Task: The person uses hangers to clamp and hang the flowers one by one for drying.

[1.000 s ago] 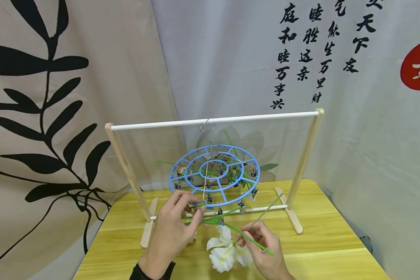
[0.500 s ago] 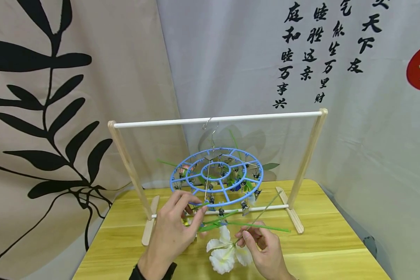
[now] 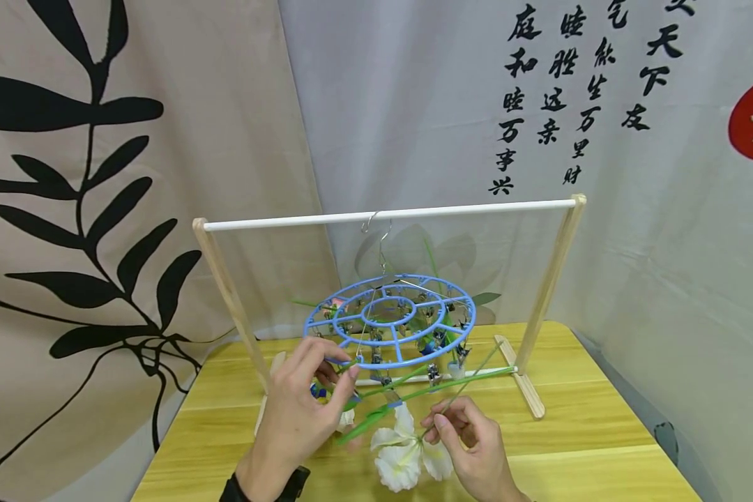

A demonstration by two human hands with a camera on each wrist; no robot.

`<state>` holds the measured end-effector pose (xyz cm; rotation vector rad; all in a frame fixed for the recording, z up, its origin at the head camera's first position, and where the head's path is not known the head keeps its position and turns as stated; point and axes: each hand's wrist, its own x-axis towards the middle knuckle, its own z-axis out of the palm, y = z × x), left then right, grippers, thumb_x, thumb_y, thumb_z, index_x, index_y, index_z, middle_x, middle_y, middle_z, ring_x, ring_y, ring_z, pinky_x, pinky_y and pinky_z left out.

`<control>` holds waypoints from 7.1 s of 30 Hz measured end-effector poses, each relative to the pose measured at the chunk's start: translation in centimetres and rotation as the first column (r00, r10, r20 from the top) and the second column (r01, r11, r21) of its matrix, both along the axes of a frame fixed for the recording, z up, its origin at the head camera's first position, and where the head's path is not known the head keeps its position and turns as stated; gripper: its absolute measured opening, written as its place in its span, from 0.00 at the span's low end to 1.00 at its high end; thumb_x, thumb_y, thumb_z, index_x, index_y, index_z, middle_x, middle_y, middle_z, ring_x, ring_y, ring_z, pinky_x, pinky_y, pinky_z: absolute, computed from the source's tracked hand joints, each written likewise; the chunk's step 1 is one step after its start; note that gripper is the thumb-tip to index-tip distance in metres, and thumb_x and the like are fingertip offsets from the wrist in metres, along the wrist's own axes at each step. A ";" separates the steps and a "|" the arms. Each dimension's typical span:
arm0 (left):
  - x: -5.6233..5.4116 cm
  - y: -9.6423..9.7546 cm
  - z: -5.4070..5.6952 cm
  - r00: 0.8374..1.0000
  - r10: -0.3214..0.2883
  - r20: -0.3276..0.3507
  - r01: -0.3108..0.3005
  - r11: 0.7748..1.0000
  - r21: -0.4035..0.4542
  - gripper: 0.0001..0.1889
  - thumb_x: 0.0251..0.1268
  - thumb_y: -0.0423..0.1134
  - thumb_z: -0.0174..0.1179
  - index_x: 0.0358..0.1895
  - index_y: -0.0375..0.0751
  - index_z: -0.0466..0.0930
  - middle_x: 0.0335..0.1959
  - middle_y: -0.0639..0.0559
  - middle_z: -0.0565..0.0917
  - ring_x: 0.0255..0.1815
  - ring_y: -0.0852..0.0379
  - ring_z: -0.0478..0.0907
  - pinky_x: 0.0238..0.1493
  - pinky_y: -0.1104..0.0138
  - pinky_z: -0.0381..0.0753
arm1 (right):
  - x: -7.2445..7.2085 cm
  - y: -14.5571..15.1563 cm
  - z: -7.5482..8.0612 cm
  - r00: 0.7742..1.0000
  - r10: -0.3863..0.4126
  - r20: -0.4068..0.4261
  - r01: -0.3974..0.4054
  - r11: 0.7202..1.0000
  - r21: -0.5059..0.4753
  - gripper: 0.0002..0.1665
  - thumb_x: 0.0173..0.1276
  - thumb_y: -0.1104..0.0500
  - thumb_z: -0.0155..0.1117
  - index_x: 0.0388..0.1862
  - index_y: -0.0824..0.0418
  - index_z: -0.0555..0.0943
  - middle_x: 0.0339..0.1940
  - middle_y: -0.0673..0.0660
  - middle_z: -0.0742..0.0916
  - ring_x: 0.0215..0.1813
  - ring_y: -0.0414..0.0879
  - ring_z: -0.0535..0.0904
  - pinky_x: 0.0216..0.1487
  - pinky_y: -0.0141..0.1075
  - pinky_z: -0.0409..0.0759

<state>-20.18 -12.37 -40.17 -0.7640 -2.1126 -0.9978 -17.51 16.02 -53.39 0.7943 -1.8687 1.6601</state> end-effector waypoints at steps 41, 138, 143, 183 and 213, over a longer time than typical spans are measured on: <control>-0.2 -1.9 -2.1 0.982 0.081 -0.169 -0.067 0.994 0.087 0.27 0.71 0.35 0.77 0.71 0.34 0.85 0.71 0.36 0.84 0.49 0.52 0.87 0.61 0.76 0.83 | -0.4 -2.9 4.5 0.992 0.070 0.109 -0.063 0.996 -0.060 0.12 0.81 0.80 0.66 0.57 0.73 0.86 0.36 0.71 0.95 0.31 0.45 0.95 0.30 0.40 0.95; 2.0 6.9 -4.3 0.878 -0.208 0.431 -0.066 0.839 0.540 0.07 0.68 0.28 0.83 0.41 0.43 0.96 0.37 0.48 0.98 0.36 0.64 0.95 0.44 0.68 0.97 | -1.1 -2.6 5.4 0.994 -0.006 0.112 0.015 0.996 -0.082 0.10 0.73 0.75 0.79 0.45 0.62 0.95 0.43 0.55 0.96 0.52 0.38 0.92 0.49 0.29 0.93; 1.9 6.8 -4.4 0.864 -0.239 0.443 -0.056 0.829 0.557 0.07 0.68 0.27 0.83 0.41 0.43 0.96 0.38 0.47 0.98 0.38 0.62 0.96 0.46 0.68 0.97 | -0.8 -2.3 5.5 0.989 -0.011 0.148 0.018 0.999 -0.045 0.11 0.73 0.73 0.81 0.48 0.60 0.97 0.44 0.54 0.97 0.50 0.37 0.91 0.47 0.30 0.93; 3.9 6.5 -5.9 0.799 -0.311 0.515 0.102 0.913 0.394 0.24 0.86 0.41 0.74 0.76 0.37 0.87 0.70 0.45 0.94 0.68 0.45 0.95 0.69 0.69 0.92 | 0.5 -0.6 4.8 0.884 -0.195 0.425 0.233 0.972 -0.038 0.25 0.82 0.67 0.77 0.74 0.69 0.85 0.69 0.68 0.91 0.47 0.41 0.97 0.54 0.30 0.96; -1.0 -10.7 -15.4 0.578 0.514 0.634 -0.267 0.853 -0.448 0.17 0.67 0.34 0.86 0.56 0.43 0.95 0.48 0.48 0.94 0.46 0.46 0.91 0.42 0.49 0.94 | 1.2 4.2 0.3 0.820 -0.465 0.332 0.432 0.885 0.173 0.16 0.83 0.66 0.77 0.65 0.58 0.91 0.53 0.53 0.96 0.43 0.38 0.92 0.48 0.28 0.92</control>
